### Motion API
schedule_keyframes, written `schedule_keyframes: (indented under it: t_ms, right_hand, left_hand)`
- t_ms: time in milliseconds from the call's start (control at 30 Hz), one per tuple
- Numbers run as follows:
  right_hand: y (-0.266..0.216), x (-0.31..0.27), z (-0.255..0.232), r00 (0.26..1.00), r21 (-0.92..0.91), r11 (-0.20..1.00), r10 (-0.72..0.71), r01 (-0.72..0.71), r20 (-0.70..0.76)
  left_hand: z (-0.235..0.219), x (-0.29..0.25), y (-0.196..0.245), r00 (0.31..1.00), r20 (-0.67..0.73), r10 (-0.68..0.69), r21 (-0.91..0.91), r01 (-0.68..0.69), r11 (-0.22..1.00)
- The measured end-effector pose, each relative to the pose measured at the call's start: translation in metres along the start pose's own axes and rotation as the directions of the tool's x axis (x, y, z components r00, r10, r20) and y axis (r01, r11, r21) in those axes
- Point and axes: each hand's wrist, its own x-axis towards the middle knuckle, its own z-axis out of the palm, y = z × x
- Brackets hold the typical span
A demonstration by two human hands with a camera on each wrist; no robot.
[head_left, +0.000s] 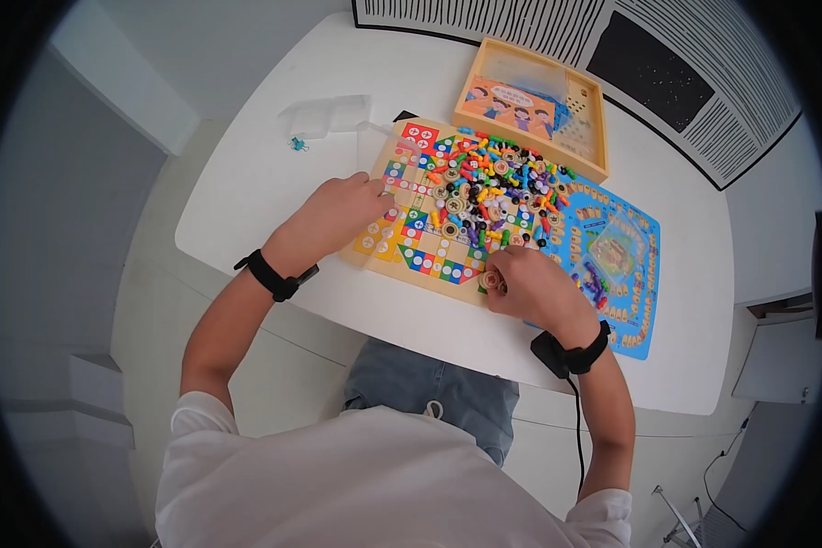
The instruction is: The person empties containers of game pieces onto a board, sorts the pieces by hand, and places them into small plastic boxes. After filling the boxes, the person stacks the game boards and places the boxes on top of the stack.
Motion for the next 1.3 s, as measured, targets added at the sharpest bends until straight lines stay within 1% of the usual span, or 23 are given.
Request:
schedule_keyframes:
  t_ms: [133,200,233,300,333,400,433,500,533,600,633,700,800,833,900,1033,1100,1133,1200,1300]
  right_hand:
    - [-0.004,0.002,-0.003,1.0,-0.027,1.0,-0.002,0.002,-0.008]
    - [-0.007,0.002,-0.005,1.0,-0.021,1.0,-0.001,0.0,-0.028]
    - [-0.007,0.002,-0.005,1.0,-0.021,1.0,-0.002,0.002,-0.028]
    - [-0.005,0.0,-0.005,1.0,-0.003,1.0,0.008,-0.008,-0.005]
    - [-0.005,-0.002,-0.005,1.0,-0.004,1.0,0.008,-0.008,-0.005]
    - [-0.006,-0.005,-0.005,0.997,0.0,1.0,-0.024,0.024,-0.067]
    - [-0.007,-0.005,-0.005,0.997,-0.002,1.0,-0.027,0.027,-0.066]
    - [-0.009,-0.005,-0.006,0.999,-0.006,1.0,0.001,-0.001,-0.043]
    - [-0.009,-0.004,-0.004,0.999,-0.009,1.0,-0.002,0.002,-0.042]
    - [-0.007,-0.001,0.0,1.0,0.003,1.0,0.015,-0.015,-0.016]
    - [-0.008,0.0,0.0,1.0,0.001,1.0,0.014,-0.014,-0.015]
    - [-0.009,0.003,-0.001,1.0,0.023,0.999,0.029,-0.029,0.006]
    - [-0.009,0.005,0.002,0.999,0.043,0.998,0.039,-0.04,0.007]
    - [-0.009,0.005,0.003,0.999,0.041,0.998,0.038,-0.039,0.008]
    - [-0.009,0.006,0.004,0.999,0.037,0.998,0.049,-0.049,0.011]
    - [-0.011,0.008,0.002,0.998,0.028,0.998,0.052,-0.053,0.036]
    - [-0.011,0.007,0.004,0.999,0.027,0.999,0.042,-0.042,0.013]
    - [-0.012,0.007,0.004,0.999,0.028,0.999,0.042,-0.042,0.013]
    - [-0.013,0.006,0.004,0.998,0.036,0.998,0.058,-0.058,0.007]
    - [-0.015,0.006,0.005,0.998,0.039,0.997,0.067,-0.067,-0.003]
  left_hand:
    - [-0.003,-0.004,0.0,1.0,-0.023,-0.013,-0.046,0.012,0.999]
    - [-0.007,-0.004,0.001,0.993,0.001,-0.114,-0.068,0.114,0.991]
    - [-0.006,-0.007,0.0,0.993,0.0,-0.116,-0.067,0.116,0.991]
    - [-0.003,-0.017,-0.007,0.969,-0.142,-0.202,-0.218,0.169,0.961]
    - [0.0,-0.02,-0.01,0.969,-0.142,-0.203,-0.218,0.169,0.961]
    - [0.006,-0.026,-0.014,0.933,-0.094,-0.347,-0.331,0.299,0.895]
    - [0.004,-0.025,-0.015,0.932,-0.094,-0.35,-0.331,0.302,0.894]
    - [-0.001,-0.019,-0.017,0.892,0.128,-0.433,-0.47,0.439,0.765]
    - [0.003,-0.018,-0.018,0.891,0.126,-0.437,-0.472,0.441,0.763]
    - [0.015,-0.016,-0.019,0.909,0.01,-0.416,-0.474,0.37,0.799]
    - [0.011,-0.013,-0.016,0.909,0.009,-0.418,-0.476,0.371,0.797]
    - [0.002,-0.005,-0.009,0.884,0.059,-0.464,-0.493,0.431,0.756]
    - [0.0,0.001,-0.003,0.867,0.095,-0.489,-0.473,0.472,0.744]
    - [0.002,0.002,-0.003,0.866,0.094,-0.491,-0.474,0.472,0.743]
    - [0.009,0.003,-0.003,0.869,0.051,-0.491,-0.416,0.466,0.781]
    - [0.018,0.004,-0.003,0.86,0.023,-0.51,-0.42,0.472,0.775]
    - [0.02,0.004,-0.003,0.834,0.044,-0.55,-0.4,0.519,0.755]
    - [0.021,0.005,-0.003,0.834,0.045,-0.549,-0.4,0.519,0.755]
    - [0.021,0.005,-0.002,0.803,0.041,-0.594,-0.425,0.552,0.717]
    - [0.021,0.005,-0.001,0.791,0.039,-0.611,-0.455,0.559,0.693]
